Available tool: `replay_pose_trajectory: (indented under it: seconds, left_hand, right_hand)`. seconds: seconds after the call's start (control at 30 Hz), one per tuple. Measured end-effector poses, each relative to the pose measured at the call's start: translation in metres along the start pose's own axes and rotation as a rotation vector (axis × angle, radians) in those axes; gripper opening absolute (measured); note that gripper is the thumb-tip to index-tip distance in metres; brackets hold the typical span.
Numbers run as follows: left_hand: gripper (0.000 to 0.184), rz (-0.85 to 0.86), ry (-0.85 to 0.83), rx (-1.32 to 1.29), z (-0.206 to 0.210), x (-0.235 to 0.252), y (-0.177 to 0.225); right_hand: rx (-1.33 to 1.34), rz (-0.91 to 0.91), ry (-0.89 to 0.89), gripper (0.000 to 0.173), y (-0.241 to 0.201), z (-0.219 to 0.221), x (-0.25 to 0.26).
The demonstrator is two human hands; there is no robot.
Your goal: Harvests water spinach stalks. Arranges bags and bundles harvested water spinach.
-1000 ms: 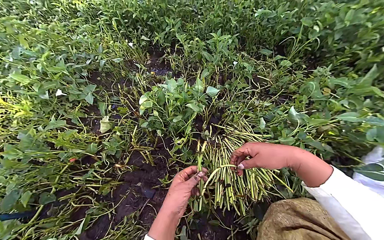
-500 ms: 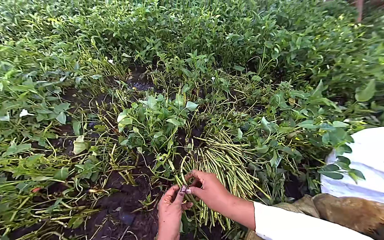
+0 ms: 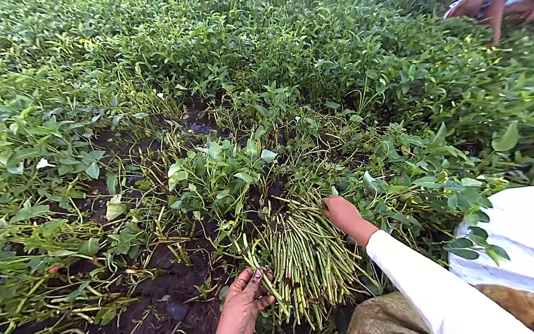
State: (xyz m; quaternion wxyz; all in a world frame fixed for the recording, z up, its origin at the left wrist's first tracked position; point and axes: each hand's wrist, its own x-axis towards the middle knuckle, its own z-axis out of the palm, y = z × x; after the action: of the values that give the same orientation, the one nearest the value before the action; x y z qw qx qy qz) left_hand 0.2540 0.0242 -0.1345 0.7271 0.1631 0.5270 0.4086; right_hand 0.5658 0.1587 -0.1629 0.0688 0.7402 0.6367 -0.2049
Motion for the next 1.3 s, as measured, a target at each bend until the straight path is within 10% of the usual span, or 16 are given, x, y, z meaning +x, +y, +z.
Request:
replay_pose_trajectory:
  seconds: [0.43, 0.93, 1.1, 1.3]
  left_hand:
    - [0.009, 0.100, -0.110, 0.134, 0.009, 0.002, 0.008]
    - [0.023, 0.036, -0.249, 0.283, 0.010, -0.003, 0.024]
    - [0.020, 0.160, -0.155, 0.231, 0.003, -0.007, 0.101]
    - [0.021, 0.277, -0.104, 0.539, -0.048, -0.054, 0.184]
  right_hand:
    - [1.061, -0.072, -0.244, 0.011, -0.040, -0.073, -0.070]
    - [0.870, -0.162, -0.397, 0.019, -0.148, -0.037, -0.109]
    - [0.514, -0.488, -0.336, 0.053, -0.171, -0.058, -0.107]
    - [0.265, -0.765, -0.397, 0.040, -0.256, -0.067, -0.121]
